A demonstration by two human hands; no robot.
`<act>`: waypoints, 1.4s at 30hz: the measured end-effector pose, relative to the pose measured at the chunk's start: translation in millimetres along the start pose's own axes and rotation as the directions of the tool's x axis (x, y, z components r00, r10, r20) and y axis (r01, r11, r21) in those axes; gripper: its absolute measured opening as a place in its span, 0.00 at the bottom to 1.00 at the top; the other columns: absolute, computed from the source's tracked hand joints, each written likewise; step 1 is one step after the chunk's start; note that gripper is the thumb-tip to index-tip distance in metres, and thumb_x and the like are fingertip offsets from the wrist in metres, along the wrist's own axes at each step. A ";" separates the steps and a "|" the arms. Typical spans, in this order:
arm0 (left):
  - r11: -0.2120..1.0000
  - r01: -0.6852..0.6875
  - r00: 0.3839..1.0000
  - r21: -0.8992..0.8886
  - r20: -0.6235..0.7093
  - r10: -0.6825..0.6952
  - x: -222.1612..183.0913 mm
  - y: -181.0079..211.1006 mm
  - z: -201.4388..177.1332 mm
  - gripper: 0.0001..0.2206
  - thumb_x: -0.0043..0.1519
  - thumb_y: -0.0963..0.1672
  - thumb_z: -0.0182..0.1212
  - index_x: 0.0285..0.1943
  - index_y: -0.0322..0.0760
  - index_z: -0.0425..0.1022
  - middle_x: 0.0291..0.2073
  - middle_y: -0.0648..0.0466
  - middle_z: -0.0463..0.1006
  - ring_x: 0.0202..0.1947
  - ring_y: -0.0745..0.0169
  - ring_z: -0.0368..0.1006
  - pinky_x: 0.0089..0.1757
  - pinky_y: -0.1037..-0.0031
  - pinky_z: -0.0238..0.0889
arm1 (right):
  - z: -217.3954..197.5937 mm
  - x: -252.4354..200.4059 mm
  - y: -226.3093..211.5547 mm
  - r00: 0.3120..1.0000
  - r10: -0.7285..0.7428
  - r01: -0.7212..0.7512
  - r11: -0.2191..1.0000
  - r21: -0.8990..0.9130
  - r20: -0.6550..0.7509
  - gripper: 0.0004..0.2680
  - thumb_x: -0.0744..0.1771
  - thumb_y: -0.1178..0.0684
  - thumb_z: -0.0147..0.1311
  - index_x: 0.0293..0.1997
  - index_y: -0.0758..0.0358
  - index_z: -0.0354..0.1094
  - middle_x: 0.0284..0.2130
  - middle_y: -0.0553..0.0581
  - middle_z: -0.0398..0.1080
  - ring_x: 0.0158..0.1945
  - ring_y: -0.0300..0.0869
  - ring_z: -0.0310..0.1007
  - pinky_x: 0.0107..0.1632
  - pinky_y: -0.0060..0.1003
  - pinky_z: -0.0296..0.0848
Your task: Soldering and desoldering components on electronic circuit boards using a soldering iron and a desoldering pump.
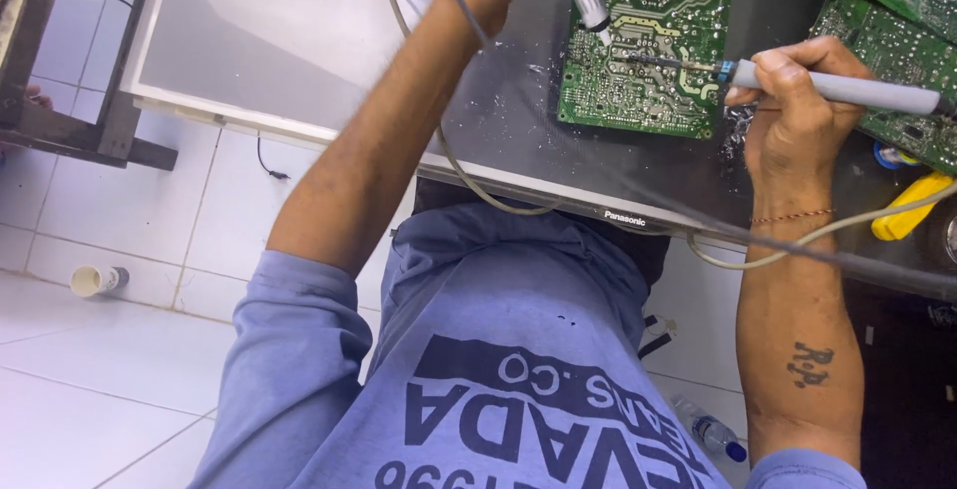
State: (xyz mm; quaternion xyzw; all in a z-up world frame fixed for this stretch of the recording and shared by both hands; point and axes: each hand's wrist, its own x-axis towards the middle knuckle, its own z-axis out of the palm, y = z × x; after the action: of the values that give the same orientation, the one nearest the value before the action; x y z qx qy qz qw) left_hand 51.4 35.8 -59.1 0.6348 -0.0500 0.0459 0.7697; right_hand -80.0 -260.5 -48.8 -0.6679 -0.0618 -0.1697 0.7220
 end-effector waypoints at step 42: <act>0.544 -0.228 0.957 0.807 0.288 -0.026 -133.7 79.6 33.5 0.23 0.52 0.48 0.76 0.42 0.40 0.61 0.28 0.54 0.79 0.27 0.56 0.76 0.29 0.57 0.71 | 14.9 -61.4 -25.4 0.942 -0.334 0.326 0.936 -0.135 -0.040 0.12 0.68 0.58 0.59 0.54 0.73 0.65 0.37 0.69 0.69 0.35 0.53 0.73 0.42 0.44 0.79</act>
State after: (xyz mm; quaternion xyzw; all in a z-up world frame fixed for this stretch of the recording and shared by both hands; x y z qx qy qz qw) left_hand -92.4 17.0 6.6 0.9191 -0.1620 0.0233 0.3584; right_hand -143.7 -237.2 -42.8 -0.6869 -0.1396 -0.3125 0.6411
